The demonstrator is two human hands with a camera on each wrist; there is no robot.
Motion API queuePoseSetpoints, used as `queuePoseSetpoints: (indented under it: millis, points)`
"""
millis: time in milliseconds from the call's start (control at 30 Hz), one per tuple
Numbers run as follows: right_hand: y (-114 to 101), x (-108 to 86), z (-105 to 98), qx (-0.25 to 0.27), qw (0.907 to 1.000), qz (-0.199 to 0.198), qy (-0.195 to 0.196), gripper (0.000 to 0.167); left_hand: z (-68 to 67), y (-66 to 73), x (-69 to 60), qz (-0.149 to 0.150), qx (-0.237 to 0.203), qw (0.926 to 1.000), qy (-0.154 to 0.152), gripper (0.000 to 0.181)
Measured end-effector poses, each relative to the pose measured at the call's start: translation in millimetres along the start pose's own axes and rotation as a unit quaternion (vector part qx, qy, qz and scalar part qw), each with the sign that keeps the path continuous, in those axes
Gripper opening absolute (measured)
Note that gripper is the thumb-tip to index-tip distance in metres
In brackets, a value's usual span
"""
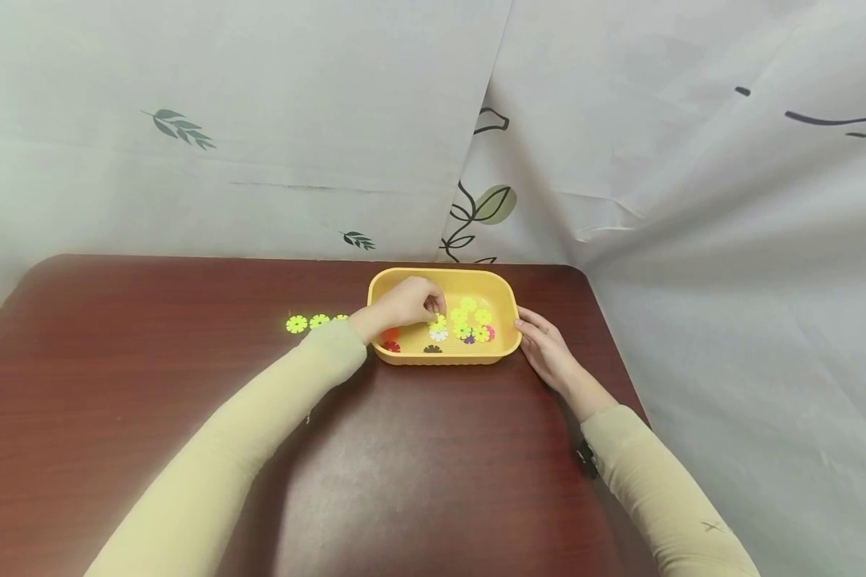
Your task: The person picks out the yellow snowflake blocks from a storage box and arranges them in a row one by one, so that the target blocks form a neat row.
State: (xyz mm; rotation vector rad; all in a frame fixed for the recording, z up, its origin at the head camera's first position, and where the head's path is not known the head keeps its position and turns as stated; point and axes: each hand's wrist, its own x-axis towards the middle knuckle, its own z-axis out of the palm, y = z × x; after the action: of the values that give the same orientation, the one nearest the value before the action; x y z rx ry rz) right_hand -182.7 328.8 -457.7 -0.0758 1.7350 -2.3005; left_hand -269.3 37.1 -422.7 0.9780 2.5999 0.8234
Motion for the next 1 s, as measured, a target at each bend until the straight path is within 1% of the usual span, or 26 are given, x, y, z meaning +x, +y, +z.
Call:
queuePoseSetpoints:
  millis: [200,367,500,567,700,900,1000]
  points:
    - [-1,-1.3,2,0.0,1.0,-0.003,0.006,0.032,-5.0,2.2,-5.6,0.009,-0.008,0.9999,0.007,0.015]
    - [-2,-2.7,1,0.011,0.9999,-0.003,0.002,0.032,-13.2,4.7,-10.7,0.021,-0.038,0.9989,0.015,0.014]
    - [-2,-3.1,0,0.014,0.9999,-0.005,0.001,0.032,-22.4,3.3,-16.3,0.025,-0.052,0.9978,0.033,0.01]
    - [-3,-3.5,-1,0.016,0.9998,-0.007,-0.001,0.032,-28.7,1.5,-20.7,0.022,-0.059,0.997,0.045,0.009]
    - [-3,-3.3,-1,0.012,0.9999,-0.007,-0.002,0.032,-42.6,-7.5,-29.9,0.006,-0.091,0.9932,0.072,0.007]
    - [-2,-0.1,0,0.006,1.0,-0.001,-0.001,0.03,-61.6,-29.2,-45.3,-0.016,-0.154,0.981,0.116,0.009]
    - [-1,0.6,0,0.008,1.0,0.0,0.001,0.03,-69.2,-38.6,-56.3,-0.026,-0.166,0.9777,0.127,0.011]
